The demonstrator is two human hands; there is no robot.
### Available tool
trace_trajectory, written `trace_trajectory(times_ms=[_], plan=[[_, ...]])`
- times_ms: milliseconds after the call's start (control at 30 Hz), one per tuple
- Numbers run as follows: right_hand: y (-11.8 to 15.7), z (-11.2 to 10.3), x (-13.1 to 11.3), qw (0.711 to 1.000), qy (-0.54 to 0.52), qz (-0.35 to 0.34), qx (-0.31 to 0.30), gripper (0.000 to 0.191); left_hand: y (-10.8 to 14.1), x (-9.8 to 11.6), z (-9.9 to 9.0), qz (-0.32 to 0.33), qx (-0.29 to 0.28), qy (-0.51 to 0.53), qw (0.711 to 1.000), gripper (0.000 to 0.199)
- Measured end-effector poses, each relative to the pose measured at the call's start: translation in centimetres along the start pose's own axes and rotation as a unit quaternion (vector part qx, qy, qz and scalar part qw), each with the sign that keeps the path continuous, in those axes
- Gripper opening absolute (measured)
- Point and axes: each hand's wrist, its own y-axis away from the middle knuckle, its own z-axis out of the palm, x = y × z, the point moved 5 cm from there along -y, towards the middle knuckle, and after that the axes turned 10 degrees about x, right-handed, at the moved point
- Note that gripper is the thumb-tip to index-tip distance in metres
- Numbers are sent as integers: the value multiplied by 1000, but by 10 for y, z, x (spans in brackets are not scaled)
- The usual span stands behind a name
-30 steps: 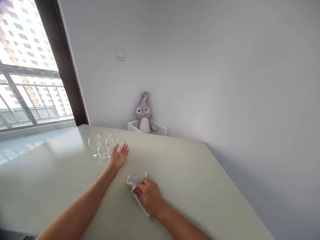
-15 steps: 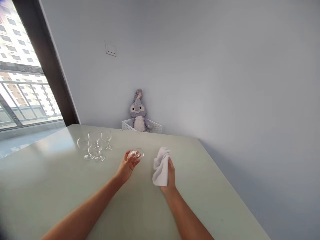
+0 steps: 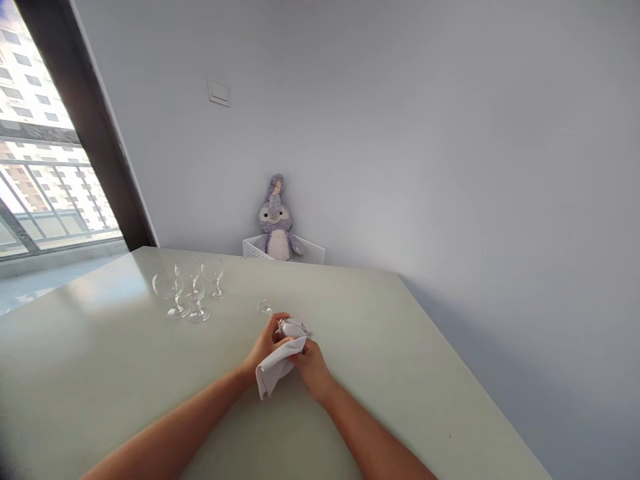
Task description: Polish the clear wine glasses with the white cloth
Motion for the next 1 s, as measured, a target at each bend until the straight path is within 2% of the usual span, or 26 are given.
trace_trajectory(times_ms=[100, 200, 267, 333, 433, 500, 600, 667, 700, 733, 800, 867, 900, 933, 1000], plan=[[-4, -14, 1, 989, -121, 75, 44, 25, 2, 15, -1, 22, -54, 10, 998, 41], [-1, -14, 0, 978, -160, 128, 28, 23, 3, 31, -4, 43, -82, 23, 995, 45], [3, -9, -2, 991, -92, 98, -4, 21, 1, 32, -7, 24, -79, -1, 997, 47], [8, -5, -6, 999, 38, 9, -30, 18, -1, 27, -9, -1, -67, -36, 997, 43], [13, 1, -12, 973, 196, -110, -46, 15, -2, 22, -12, -11, -32, -96, 995, 33], [12, 1, -15, 976, 184, -105, -43, 14, 1, 24, -12, -5, -21, -124, 992, 37], [9, -2, -15, 1000, 10, 13, -24, 22, 8, 33, -4, 5, -74, -95, 993, 36], [10, -1, -14, 993, -87, 81, -20, 26, 11, 39, 0, 11, -108, -65, 992, 48], [11, 0, -14, 991, -94, 89, -26, 25, 11, 40, 0, 16, -106, -58, 992, 49], [13, 2, -15, 994, -71, 74, -30, 22, 10, 41, -1, 21, -92, -59, 994, 48], [16, 4, -19, 999, 34, 0, -38, 13, 7, 39, -5, 18, -58, -74, 995, 42], [18, 6, -24, 987, 134, -78, -42, 7, 5, 35, -6, 2, -41, -91, 995, 39], [19, 6, -26, 983, 151, -95, -39, 7, 5, 34, -6, -4, -40, -94, 995, 40], [18, 6, -28, 986, 137, -90, -34, 8, 6, 33, -5, -8, -41, -90, 995, 39], [14, 3, -27, 999, 35, -27, -20, 13, 8, 36, -3, -6, -53, -59, 997, 38]])
